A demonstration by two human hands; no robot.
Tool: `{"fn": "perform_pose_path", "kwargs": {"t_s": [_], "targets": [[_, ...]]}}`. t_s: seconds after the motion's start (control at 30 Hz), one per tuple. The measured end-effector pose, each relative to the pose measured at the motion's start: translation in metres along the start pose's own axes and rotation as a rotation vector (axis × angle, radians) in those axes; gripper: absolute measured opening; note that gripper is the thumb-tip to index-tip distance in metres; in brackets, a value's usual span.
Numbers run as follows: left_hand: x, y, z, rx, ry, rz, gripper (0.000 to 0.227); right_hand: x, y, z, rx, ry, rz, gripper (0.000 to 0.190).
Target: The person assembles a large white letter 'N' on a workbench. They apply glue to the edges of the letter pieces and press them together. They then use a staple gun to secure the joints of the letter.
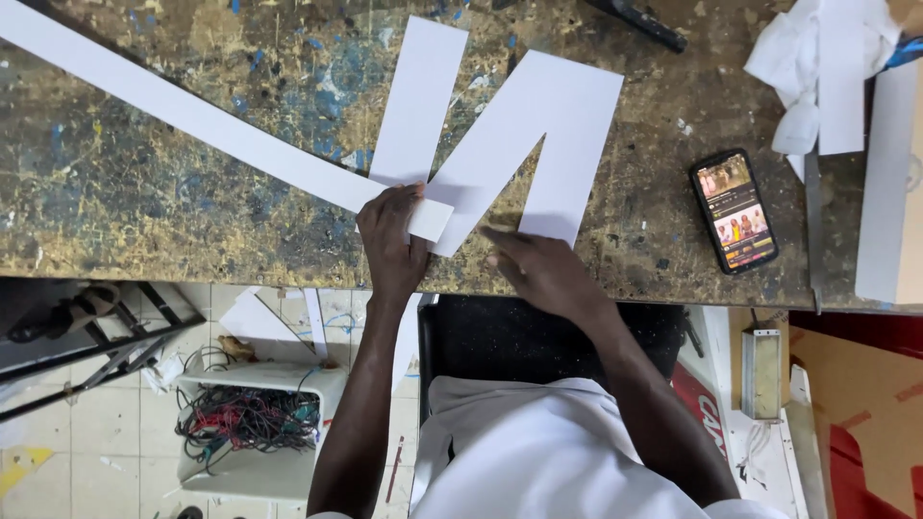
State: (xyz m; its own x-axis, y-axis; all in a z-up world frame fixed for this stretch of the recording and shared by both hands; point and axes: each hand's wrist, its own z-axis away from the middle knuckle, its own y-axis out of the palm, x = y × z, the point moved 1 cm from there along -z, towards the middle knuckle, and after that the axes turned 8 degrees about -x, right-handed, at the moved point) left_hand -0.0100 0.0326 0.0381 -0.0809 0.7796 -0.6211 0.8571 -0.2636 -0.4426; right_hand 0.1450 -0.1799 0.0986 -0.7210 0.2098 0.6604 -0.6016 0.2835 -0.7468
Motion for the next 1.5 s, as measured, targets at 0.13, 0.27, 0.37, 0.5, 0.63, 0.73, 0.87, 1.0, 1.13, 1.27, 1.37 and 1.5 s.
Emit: {"fn": "perform_pose_path", "kwargs": {"t_s": [0.13, 0.27, 0.37, 0.5, 0.63, 0.73, 0.87, 1.0, 1.13, 1.27, 1.37, 1.5], "targets": [[0.003, 0.001, 0.003, 0.027, -0.006, 0.030, 0.027, -0.037, -0.026, 0.013, -0.176, -0.243, 0.202, 0.046], [0.005, 0.006, 0.002, 0.073, 0.057, -0.009, 0.024, -0.074, -0.023, 0.035, -0.137, -0.270, 0.214, 0.075], [0.010, 0.007, 0.010, 0.089, 0.106, -0.046, 0.027, -0.085, -0.008, 0.046, -0.181, -0.238, 0.173, 0.076], [0.001, 0.011, 0.010, 0.125, 0.149, -0.065, 0.035, -0.072, 0.015, 0.056, -0.370, -0.146, 0.378, 0.082], [-0.036, 0.027, 0.002, 0.195, 0.222, -0.061, 0.033, -0.040, 0.045, 0.057, -0.578, 0.064, 0.489, 0.079], [-0.050, 0.045, 0.004, 0.225, 0.230, -0.032, 0.030, -0.058, 0.037, 0.054, -0.578, 0.048, 0.458, 0.066], [-0.073, 0.043, 0.004, 0.371, 0.267, -0.070, 0.025, -0.113, -0.012, 0.065, -0.471, 0.019, 0.312, 0.057], [-0.089, 0.033, -0.008, 0.414, 0.285, -0.109, 0.017, -0.125, -0.036, 0.053, -0.472, -0.047, 0.427, 0.059], [-0.089, 0.037, 0.001, 0.443, 0.339, -0.111, 0.015, -0.089, 0.023, 0.039, -0.561, 0.004, 0.512, 0.058], [-0.093, 0.043, -0.002, 0.417, 0.373, -0.150, 0.020, -0.105, 0.035, 0.040, -0.447, -0.081, 0.153, 0.046], [-0.089, 0.053, 0.008, 0.466, 0.377, -0.131, 0.018, -0.104, -0.009, 0.059, -0.405, -0.159, 0.190, 0.046], [-0.102, 0.072, 0.019, 0.463, 0.389, -0.131, 0.017, -0.096, -0.028, 0.074, -0.420, -0.199, 0.216, 0.037]]}}
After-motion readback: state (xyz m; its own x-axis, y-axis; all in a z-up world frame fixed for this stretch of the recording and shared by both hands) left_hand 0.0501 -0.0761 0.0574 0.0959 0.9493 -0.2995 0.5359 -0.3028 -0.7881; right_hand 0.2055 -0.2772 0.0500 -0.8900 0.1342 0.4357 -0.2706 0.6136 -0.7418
